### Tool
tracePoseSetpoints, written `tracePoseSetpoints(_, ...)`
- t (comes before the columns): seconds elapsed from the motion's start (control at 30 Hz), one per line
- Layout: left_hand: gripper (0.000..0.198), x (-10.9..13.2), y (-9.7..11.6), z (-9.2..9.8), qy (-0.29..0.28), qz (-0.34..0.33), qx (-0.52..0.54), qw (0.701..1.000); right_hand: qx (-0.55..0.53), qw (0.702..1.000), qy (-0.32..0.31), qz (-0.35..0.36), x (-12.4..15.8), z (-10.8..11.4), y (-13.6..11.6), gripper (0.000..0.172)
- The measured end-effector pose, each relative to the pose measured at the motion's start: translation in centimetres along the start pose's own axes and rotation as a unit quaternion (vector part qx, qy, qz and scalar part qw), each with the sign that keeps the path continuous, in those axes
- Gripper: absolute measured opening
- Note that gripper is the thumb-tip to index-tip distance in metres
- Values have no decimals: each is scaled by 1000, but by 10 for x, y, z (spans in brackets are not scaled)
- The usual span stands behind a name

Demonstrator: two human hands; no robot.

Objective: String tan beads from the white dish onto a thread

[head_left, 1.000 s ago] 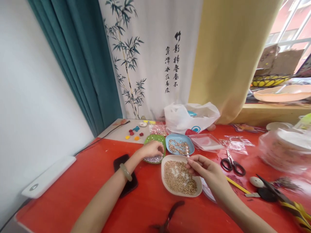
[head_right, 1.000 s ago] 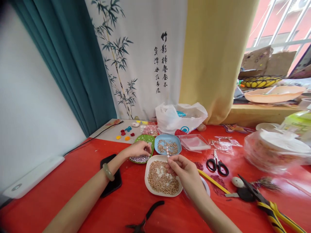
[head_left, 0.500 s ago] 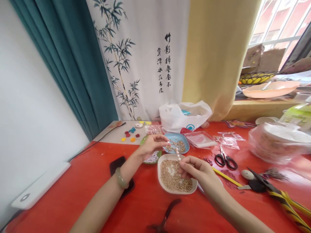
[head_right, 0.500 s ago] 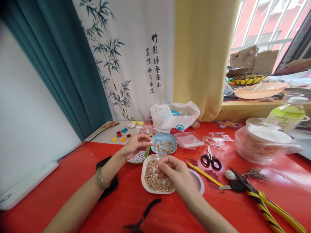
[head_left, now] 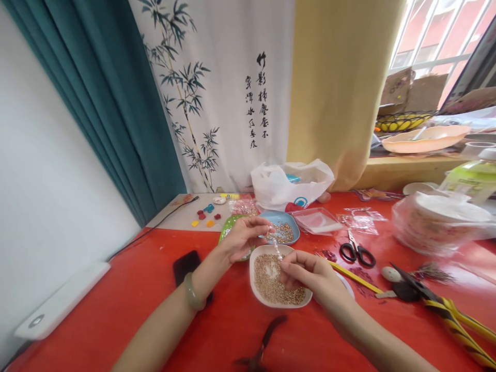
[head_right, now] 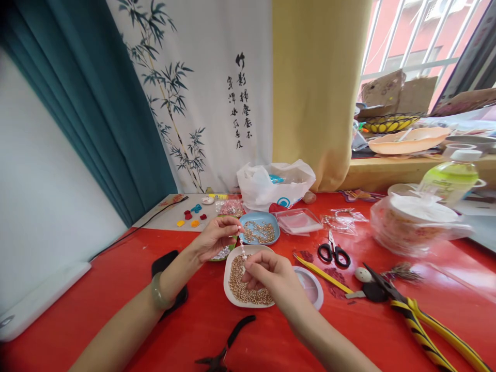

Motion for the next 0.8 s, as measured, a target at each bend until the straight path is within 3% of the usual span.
tracePoseSetpoints(0.8, 22, -2, -6, -2, -27, -2, 6, 1000, -22, 1000, -3, -14, -1, 1, 2, 24)
Point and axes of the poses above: each hand's wrist, its own x-axis away from the middle knuckle, its own z-axis out of the back of the hand, y = z × x, the point moved 7 cm from there along -x, towards the middle knuckle, and after that the axes turned 6 degrees about -y, right-handed, at the moved point
